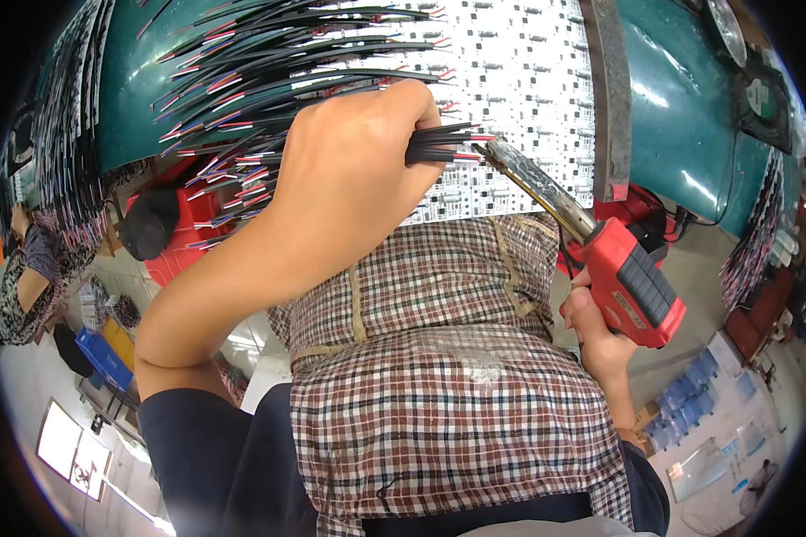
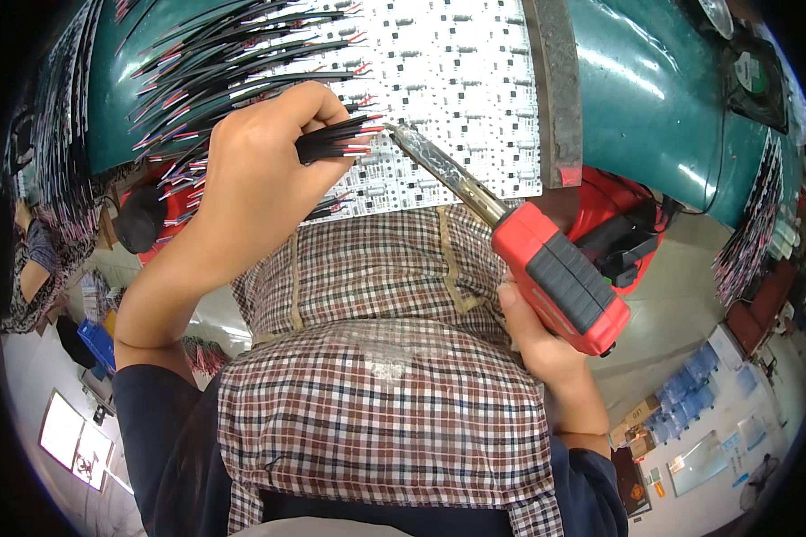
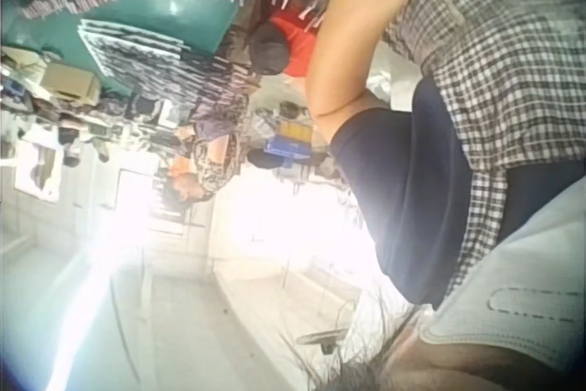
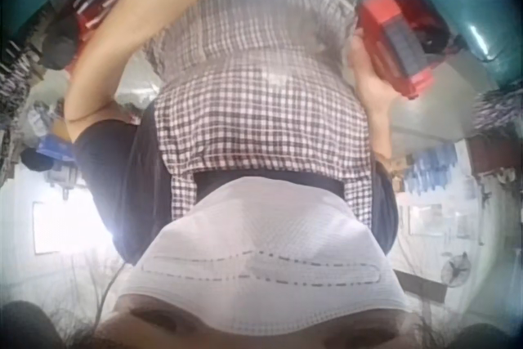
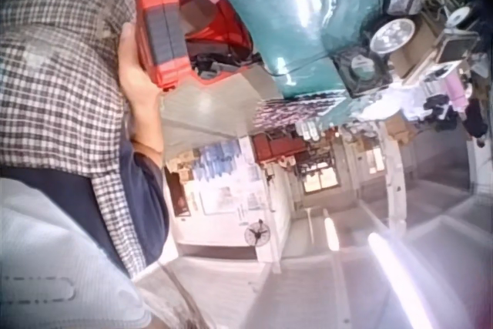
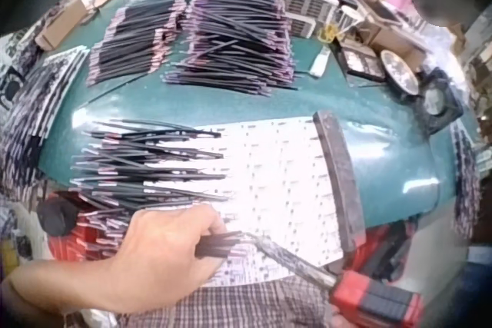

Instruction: The person solders wire bundles onto a large panel of small circuit boards at an assembly station. This is done using a soldering iron and solder wire.

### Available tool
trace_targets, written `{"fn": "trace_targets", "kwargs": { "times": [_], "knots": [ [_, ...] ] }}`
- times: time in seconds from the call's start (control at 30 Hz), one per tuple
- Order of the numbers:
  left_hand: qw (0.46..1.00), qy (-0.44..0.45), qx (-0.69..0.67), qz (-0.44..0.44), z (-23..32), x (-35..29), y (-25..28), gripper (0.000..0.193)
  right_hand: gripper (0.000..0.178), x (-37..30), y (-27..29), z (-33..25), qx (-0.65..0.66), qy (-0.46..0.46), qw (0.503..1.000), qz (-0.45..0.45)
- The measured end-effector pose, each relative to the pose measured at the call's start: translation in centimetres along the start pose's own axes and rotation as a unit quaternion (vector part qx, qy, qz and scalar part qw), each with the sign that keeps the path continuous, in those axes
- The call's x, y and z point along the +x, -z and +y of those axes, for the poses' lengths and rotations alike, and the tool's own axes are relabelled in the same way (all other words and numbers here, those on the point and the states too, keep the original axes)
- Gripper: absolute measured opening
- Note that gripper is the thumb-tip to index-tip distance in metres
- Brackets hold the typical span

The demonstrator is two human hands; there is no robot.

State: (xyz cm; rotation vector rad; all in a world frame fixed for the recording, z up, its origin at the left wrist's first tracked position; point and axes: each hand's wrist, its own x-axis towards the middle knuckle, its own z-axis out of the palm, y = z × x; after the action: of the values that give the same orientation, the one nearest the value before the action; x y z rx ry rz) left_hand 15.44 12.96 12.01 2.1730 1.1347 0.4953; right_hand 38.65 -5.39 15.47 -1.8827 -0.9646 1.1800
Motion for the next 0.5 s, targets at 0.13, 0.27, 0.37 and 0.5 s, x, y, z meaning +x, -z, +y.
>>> {"fn": "trace_targets", "kwargs": {
  "times": [0.13,0.27,0.37,0.5],
  "knots": [
    [1.000,0.005,0.010,0.001,0.00,0.03,-0.26,0.019,0.014,0.09,-0.04,0.01,-0.014,0.003,1.000,0.003],
    [1.000,0.000,0.021,0.003,-0.04,-0.02,-0.32,0.020,0.012,0.39,0.10,0.00,-0.033,0.027,0.999,-0.008],
    [1.000,-0.004,0.023,0.004,-0.08,-0.06,-0.33,0.021,0.011,0.46,-0.05,0.01,-0.032,0.033,0.999,-0.005],
    [1.000,-0.009,0.030,0.005,-0.07,-0.02,-0.33,0.021,0.012,0.66,0.04,-0.13,-0.028,0.022,0.999,-0.001]
  ]
}}
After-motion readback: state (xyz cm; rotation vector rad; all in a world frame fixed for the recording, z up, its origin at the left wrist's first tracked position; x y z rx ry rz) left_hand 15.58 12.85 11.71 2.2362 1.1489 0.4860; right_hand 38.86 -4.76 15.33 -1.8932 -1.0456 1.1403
